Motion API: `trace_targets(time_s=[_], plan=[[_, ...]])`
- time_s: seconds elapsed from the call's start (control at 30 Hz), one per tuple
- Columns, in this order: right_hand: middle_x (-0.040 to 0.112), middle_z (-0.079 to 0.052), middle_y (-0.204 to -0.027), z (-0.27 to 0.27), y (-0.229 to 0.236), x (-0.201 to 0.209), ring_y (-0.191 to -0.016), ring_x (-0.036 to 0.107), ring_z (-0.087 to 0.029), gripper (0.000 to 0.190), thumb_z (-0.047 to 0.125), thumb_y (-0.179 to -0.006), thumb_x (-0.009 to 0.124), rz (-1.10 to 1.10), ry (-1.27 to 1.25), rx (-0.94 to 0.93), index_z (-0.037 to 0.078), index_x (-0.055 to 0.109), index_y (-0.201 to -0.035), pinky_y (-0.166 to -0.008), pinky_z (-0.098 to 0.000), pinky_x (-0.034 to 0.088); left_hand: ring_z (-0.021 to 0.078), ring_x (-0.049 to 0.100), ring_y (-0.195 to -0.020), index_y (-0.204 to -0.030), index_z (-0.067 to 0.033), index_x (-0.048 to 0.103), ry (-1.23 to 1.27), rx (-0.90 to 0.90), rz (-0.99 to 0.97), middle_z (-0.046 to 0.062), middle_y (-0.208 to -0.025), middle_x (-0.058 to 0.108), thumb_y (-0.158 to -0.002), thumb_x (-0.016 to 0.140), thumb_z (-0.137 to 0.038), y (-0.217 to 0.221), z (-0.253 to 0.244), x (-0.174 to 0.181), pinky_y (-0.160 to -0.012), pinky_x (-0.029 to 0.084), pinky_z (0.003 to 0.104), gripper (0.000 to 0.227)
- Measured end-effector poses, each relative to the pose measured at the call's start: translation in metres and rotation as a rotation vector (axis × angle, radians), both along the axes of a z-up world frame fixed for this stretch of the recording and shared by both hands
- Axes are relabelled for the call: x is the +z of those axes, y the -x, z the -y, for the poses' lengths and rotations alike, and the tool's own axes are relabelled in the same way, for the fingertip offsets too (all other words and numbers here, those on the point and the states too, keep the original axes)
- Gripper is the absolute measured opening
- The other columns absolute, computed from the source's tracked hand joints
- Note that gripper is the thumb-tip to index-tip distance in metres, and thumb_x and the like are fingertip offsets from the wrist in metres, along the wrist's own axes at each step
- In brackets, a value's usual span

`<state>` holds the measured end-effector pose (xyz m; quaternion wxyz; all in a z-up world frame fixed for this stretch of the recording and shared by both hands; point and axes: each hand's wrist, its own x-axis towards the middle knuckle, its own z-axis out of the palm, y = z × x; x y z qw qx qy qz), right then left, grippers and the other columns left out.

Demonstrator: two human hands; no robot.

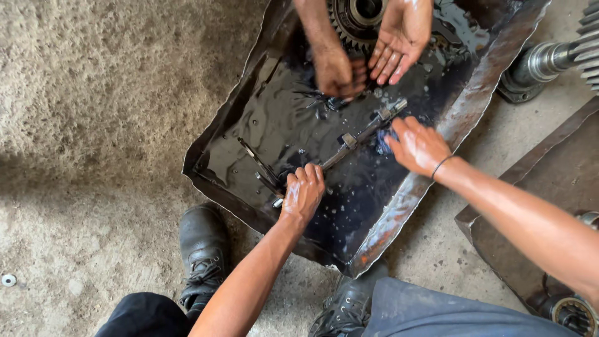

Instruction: The person scrubs various metal gearbox components, including a gear and a long metal rod, using a dark cloth and a liquid in a shallow metal tray. The person handles the parts one by one, scrubbing them thoroughly before placing them back into the tray.

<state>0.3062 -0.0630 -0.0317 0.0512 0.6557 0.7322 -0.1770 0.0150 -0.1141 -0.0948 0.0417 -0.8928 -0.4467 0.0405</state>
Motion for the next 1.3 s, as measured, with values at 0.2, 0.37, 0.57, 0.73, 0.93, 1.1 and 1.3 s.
trace_targets(time_s=[0.2, 0.37, 0.57, 0.73, 0.93, 1.1, 1.3], plan=[[0.053, -0.030, -0.117, 0.021, 0.004, 0.009, -0.079, 0.067, -0.047, 0.050, 0.037, -0.091, 0.066, 0.195, -0.132, 0.115, 0.001, 0.056, -0.125, -0.059, -0.0545, 0.056, 0.0177, 0.059, -0.076, -0.101, -0.0075, 0.066, 0.021, 0.019, -0.023, 0.002, -0.083, 0.055, -0.087, 0.063, -0.016, 0.000, 0.003, -0.001, -0.061, 0.046, 0.031, 0.017], [0.052, -0.024, -0.114, 0.034, 0.012, -0.017, -0.085, 0.067, -0.047, 0.037, 0.017, -0.090, 0.066, -0.033, 0.167, 0.165, 0.012, 0.058, -0.125, -0.075, -0.0550, 0.056, 0.0165, 0.058, -0.075, -0.104, -0.0063, 0.066, -0.027, 0.012, -0.004, 0.002, -0.083, 0.055, -0.083, 0.063, -0.018, 0.000, 0.001, 0.003, -0.059, 0.045, 0.030, 0.024], [0.046, -0.028, -0.125, 0.007, 0.020, 0.006, -0.091, 0.063, -0.052, 0.042, 0.017, -0.095, 0.067, -0.246, -0.130, -0.096, 0.004, 0.056, -0.134, -0.076, -0.0563, 0.055, 0.0174, 0.058, -0.076, -0.101, -0.0056, 0.065, 0.014, -0.009, -0.014, 0.003, -0.084, 0.055, -0.083, 0.063, -0.016, 0.001, 0.000, 0.006, -0.059, 0.045, 0.031, 0.021], [0.042, -0.032, -0.131, 0.005, 0.034, -0.016, -0.100, 0.064, -0.052, 0.050, 0.016, -0.094, 0.066, -0.081, -0.320, 0.193, 0.003, 0.056, -0.142, -0.081, -0.0499, 0.058, 0.0156, 0.057, -0.075, -0.103, -0.0051, 0.066, -0.033, -0.001, -0.044, 0.001, -0.082, 0.054, -0.080, 0.063, -0.016, 0.002, -0.001, 0.012, -0.060, 0.045, 0.030, 0.026], [0.047, -0.027, -0.135, 0.016, 0.043, -0.032, -0.098, 0.066, -0.047, 0.051, 0.012, -0.091, 0.066, -0.204, -0.105, 0.122, 0.016, 0.059, -0.141, -0.082, -0.0497, 0.058, 0.0164, 0.056, -0.074, -0.099, -0.0072, 0.065, -0.031, -0.004, -0.022, 0.002, -0.081, 0.053, -0.089, 0.062, -0.017, 0.000, 0.000, 0.008, -0.059, 0.044, 0.030, 0.014], [0.055, -0.021, -0.132, -0.005, 0.003, -0.028, -0.106, 0.069, -0.040, 0.057, 0.004, -0.086, 0.066, -0.005, -0.361, 0.450, 0.023, 0.064, -0.140, -0.083, -0.0440, 0.060, 0.0161, 0.056, -0.073, -0.100, -0.0067, 0.065, -0.032, 0.006, -0.019, 0.002, -0.081, 0.053, -0.086, 0.062, -0.018, 0.000, 0.000, 0.008, -0.059, 0.044, 0.030, 0.018], [0.057, -0.019, -0.123, 0.024, 0.044, -0.039, -0.092, 0.067, -0.037, 0.049, 0.009, -0.086, 0.071, -0.263, -0.262, 0.022, 0.023, 0.068, -0.133, -0.079, -0.0460, 0.060, 0.0162, 0.057, -0.075, -0.103, -0.0059, 0.066, -0.037, -0.004, -0.033, 0.002, -0.081, 0.054, -0.085, 0.062, -0.017, 0.001, 0.001, 0.007, -0.059, 0.045, 0.030, 0.021]])
